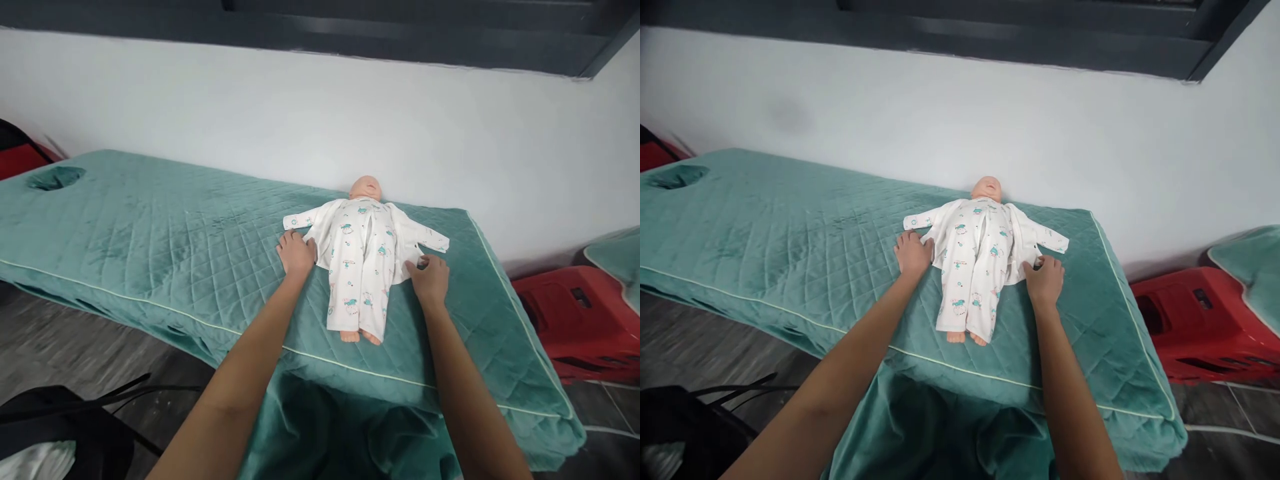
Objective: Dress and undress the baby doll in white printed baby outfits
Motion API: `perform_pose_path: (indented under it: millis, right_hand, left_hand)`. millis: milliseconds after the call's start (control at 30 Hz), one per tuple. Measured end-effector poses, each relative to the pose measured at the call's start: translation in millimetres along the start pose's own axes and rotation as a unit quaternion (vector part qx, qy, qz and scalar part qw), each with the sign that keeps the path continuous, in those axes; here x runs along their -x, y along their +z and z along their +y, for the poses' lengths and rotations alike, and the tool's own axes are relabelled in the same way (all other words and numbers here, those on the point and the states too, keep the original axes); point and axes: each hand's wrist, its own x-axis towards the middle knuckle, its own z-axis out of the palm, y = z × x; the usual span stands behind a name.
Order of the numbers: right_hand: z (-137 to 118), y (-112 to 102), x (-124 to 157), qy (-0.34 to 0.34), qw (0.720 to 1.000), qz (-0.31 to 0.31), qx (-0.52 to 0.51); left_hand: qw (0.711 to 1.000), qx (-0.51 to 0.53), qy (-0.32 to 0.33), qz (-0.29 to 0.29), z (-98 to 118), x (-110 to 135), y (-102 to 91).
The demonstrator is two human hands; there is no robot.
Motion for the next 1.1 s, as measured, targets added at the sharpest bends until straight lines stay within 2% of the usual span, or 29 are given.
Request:
perform_pose_path:
  millis: [67,133,200,267,333,433,500,600,633,667,700,767,800,867,933,1000,1033,1100]
  right_hand:
    - [0.0,-0.2,-1.3,0.011,1.000,0.010,0.015]
    - [-0.6,-0.3,-4.6,0.021,1.000,0.006,0.018]
    - [-0.6,-0.5,-9.0,0.034,0.999,-0.015,-0.003]
    - [1.0,-1.3,-12.8,0.049,0.997,-0.038,-0.034]
    - [4.0,-2.8,-14.5,0.054,0.995,-0.055,-0.065]
    - [6.9,-5.5,-13.6,0.057,0.988,-0.039,-0.135]
    - [3.2,-7.9,-12.4,0.082,0.966,-0.005,-0.245]
    - [-18.7,-15.8,-10.1,0.092,0.896,0.022,-0.434]
    - [-30.8,-20.0,-8.4,0.069,0.882,0.019,-0.466]
    - [-44.9,-25.0,-6.1,0.030,0.881,0.012,-0.472]
    - [-59.9,-30.2,-2.9,-0.021,0.891,-0.001,-0.453]
    - [-89.0,-39.3,6.0,-0.162,0.922,-0.063,-0.345]
    - [-100.7,-42.2,11.4,-0.244,0.926,-0.098,-0.273]
    - [-114.5,-43.4,22.8,-0.353,0.913,-0.109,-0.172]
    - [-114.5,-39.1,33.1,-0.397,0.902,-0.108,-0.131]
    - [-105.2,-33.0,41.1,-0.408,0.897,-0.111,-0.128]
    - [-99.2,-30.8,44.2,-0.412,0.894,-0.113,-0.133]
    - [-87.8,-29.4,49.6,-0.428,0.884,-0.119,-0.148]
  left_hand:
    - [1.000,0.028,0.002,-0.004,-3.9,0.2,-1.4]
    - [0.994,0.108,-0.008,0.006,-9.3,1.9,-3.4]
    - [0.974,0.221,-0.011,0.049,-14.6,6.1,-5.6]
    - [0.945,0.306,0.014,0.110,-17.8,12.0,-7.7]
    - [0.928,0.337,0.051,0.151,-18.2,17.6,-9.4]
    - [0.925,0.337,0.084,0.153,-15.8,22.5,-11.1]
    - [0.931,0.324,0.097,0.141,-14.1,23.8,-12.1]
    - [0.944,0.294,0.103,0.107,-12.6,24.9,-14.2]
    - [0.949,0.283,0.104,0.091,-12.2,24.9,-14.9]
    - [0.953,0.273,0.103,0.074,-11.7,24.5,-15.5]
    - [0.957,0.264,0.103,0.056,-11.1,23.6,-16.1]
    - [0.961,0.260,0.095,0.024,-8.9,20.3,-17.7]
    - [0.959,0.270,0.089,0.010,-7.2,18.2,-19.1]
    - [0.947,0.310,0.078,-0.008,-1.2,14.7,-24.3]
    - [0.933,0.351,0.081,-0.010,8.9,14.6,-33.4]
    - [0.923,0.370,0.109,-0.008,22.7,19.2,-44.6]
    - [0.919,0.369,0.139,-0.011,30.2,23.1,-49.7]
    - [0.905,0.347,0.244,-0.031,43.3,32.4,-56.9]
